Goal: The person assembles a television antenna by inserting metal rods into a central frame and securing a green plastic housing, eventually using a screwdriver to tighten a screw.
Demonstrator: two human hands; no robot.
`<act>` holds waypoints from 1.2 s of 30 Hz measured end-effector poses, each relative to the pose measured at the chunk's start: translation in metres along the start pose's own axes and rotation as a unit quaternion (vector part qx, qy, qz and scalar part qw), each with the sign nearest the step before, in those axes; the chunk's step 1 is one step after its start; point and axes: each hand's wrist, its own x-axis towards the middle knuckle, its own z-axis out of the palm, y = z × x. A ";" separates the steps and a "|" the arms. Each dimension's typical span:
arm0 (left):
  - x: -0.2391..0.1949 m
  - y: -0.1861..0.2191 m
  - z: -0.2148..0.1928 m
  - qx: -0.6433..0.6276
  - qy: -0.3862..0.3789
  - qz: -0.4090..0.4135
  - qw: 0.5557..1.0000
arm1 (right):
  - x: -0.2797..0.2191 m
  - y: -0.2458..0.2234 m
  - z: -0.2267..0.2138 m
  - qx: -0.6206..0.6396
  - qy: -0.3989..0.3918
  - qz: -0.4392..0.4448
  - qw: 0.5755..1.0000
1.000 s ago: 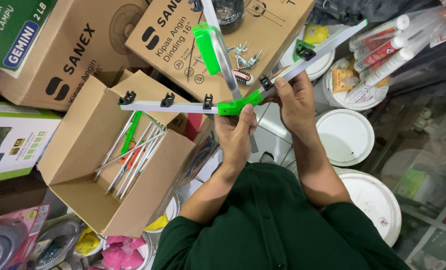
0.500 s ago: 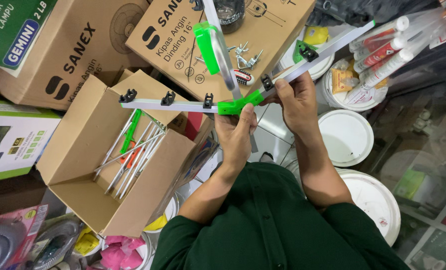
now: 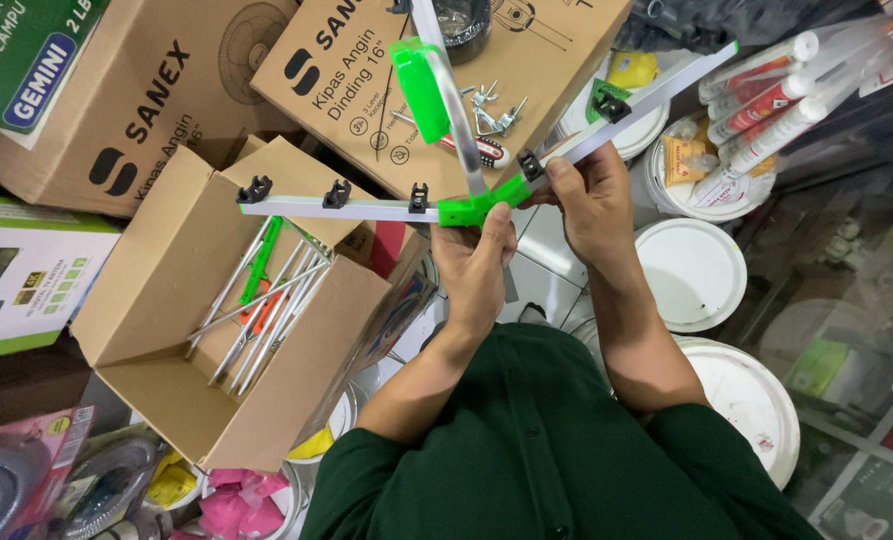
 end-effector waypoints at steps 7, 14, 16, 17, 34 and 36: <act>-0.002 0.004 0.000 0.003 -0.024 0.011 1.000 | -0.002 -0.004 0.006 0.005 -0.003 -0.004 1.000; -0.005 0.004 -0.002 -0.015 -0.029 0.011 0.999 | -0.004 -0.008 0.011 0.026 -0.017 -0.028 0.999; -0.006 0.003 -0.003 -0.019 -0.027 0.010 0.999 | -0.004 -0.008 0.011 0.032 -0.018 -0.030 0.999; -0.007 0.002 -0.003 -0.019 -0.026 0.010 0.999 | -0.005 -0.008 0.010 0.032 -0.018 -0.029 0.999; -0.012 0.007 0.001 -0.010 -0.023 -0.001 1.000 | -0.013 -0.011 0.003 -0.014 -0.019 -0.024 0.999; -0.013 0.007 0.001 -0.007 -0.025 0.003 1.000 | -0.013 -0.012 0.004 -0.017 -0.018 -0.023 0.999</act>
